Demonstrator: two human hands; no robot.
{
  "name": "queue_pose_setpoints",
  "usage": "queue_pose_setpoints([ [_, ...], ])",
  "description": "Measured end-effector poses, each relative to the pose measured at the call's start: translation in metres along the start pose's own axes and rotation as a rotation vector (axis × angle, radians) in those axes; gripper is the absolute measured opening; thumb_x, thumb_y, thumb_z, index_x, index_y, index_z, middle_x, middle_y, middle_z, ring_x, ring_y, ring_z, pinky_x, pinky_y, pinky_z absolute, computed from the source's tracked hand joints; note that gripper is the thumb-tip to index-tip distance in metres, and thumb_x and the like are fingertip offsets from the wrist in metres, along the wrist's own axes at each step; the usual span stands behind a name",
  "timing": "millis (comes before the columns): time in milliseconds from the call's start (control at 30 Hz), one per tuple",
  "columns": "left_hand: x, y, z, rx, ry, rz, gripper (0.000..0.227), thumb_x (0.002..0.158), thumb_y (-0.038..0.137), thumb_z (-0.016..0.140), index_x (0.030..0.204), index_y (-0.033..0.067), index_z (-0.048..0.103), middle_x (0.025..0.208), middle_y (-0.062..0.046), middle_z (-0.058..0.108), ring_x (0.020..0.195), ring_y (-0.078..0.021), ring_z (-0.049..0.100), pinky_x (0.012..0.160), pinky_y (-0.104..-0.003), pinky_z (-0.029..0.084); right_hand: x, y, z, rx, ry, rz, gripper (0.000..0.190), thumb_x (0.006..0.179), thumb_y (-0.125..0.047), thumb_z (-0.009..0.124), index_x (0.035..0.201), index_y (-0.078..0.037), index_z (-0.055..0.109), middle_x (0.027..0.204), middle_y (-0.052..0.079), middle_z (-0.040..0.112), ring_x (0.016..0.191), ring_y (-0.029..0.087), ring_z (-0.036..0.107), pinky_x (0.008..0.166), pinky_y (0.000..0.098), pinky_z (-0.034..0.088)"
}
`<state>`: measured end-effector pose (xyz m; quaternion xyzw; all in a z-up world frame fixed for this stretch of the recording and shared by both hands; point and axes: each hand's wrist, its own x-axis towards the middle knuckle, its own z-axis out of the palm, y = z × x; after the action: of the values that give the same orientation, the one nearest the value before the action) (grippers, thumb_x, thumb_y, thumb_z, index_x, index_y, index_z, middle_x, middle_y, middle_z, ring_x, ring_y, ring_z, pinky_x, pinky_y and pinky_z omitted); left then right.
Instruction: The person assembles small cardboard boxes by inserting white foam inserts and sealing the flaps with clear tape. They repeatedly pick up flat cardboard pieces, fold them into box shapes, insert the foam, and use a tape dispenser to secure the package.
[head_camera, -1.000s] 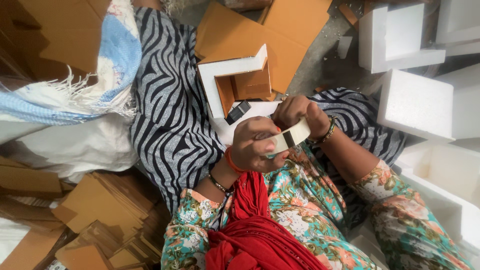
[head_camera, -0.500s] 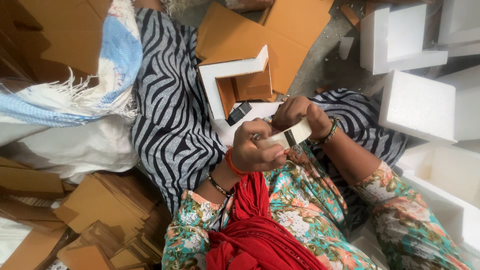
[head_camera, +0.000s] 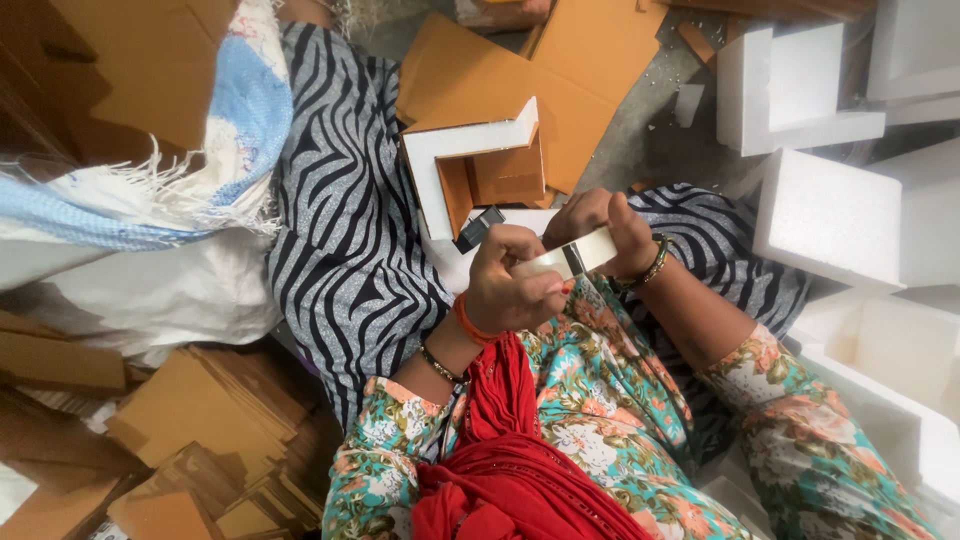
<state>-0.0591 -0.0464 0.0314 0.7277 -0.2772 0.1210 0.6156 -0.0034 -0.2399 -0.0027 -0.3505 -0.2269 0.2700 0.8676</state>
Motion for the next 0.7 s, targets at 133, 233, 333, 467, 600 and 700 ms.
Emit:
queue_pose_setpoints([
  [133,0.000,-0.006,0.004,0.017,0.047,0.012,0.025,0.089,0.013,0.077,0.107,0.0250,0.064,0.108,-0.006,0.045,0.083,-0.0126,0.051,0.069,-0.027,0.046,-0.005,0.006,-0.005,-0.014,0.055,0.018,0.080,0.107,-0.065,0.033,0.059,-0.004,0.052,0.062,0.019,0.060,0.056,0.028,0.054,0.059,0.0397,0.043],
  [233,-0.002,-0.007,0.005,0.010,0.064,0.009,0.025,0.088,0.011,0.077,0.105,0.0245,0.063,0.107,-0.005,0.044,0.083,-0.0130,0.051,0.069,-0.027,0.046,-0.007,0.011,-0.009,0.019,0.073,0.032,0.081,0.108,-0.064,0.033,0.060,-0.003,0.054,0.062,0.019,0.061,0.056,0.028,0.055,0.059,0.0398,0.044],
  [333,-0.002,-0.008,0.006,0.024,0.089,0.025,0.024,0.090,0.012,0.076,0.104,0.0237,0.061,0.108,-0.006,0.044,0.084,-0.0134,0.051,0.069,-0.027,0.047,-0.012,0.016,-0.016,-0.010,0.104,0.035,0.081,0.108,-0.065,0.032,0.063,-0.002,0.055,0.064,0.018,0.061,0.059,0.027,0.056,0.062,0.0405,0.045],
  [467,0.006,-0.002,0.006,-0.018,0.121,-0.020,0.024,0.097,0.016,0.073,0.114,0.0207,0.056,0.110,-0.006,0.045,0.086,-0.0154,0.053,0.074,-0.029,0.050,-0.022,0.024,-0.021,0.107,0.150,0.062,0.080,0.111,-0.063,0.034,0.065,-0.002,0.058,0.057,0.012,0.057,0.054,0.020,0.055,0.056,0.0329,0.043],
  [600,0.023,0.001,-0.005,0.122,0.008,-0.216,0.041,0.095,0.024,0.072,0.133,0.0147,0.059,0.110,-0.011,0.049,0.093,-0.0226,0.060,0.081,-0.029,0.061,-0.016,0.024,-0.027,0.339,0.649,0.277,0.063,0.106,-0.058,0.036,0.077,-0.007,0.058,0.081,0.012,0.062,0.068,0.022,0.057,0.053,0.0324,0.041],
  [700,0.028,-0.003,-0.020,-0.018,-0.084,-0.413,0.038,0.104,0.022,0.067,0.140,0.0124,0.059,0.134,-0.012,0.068,0.118,-0.0211,0.070,0.099,-0.032,0.058,0.001,0.012,-0.032,0.147,0.563,0.231,0.075,0.116,-0.068,0.036,0.097,-0.001,0.064,0.078,0.008,0.058,0.068,0.016,0.053,0.058,0.0278,0.042],
])
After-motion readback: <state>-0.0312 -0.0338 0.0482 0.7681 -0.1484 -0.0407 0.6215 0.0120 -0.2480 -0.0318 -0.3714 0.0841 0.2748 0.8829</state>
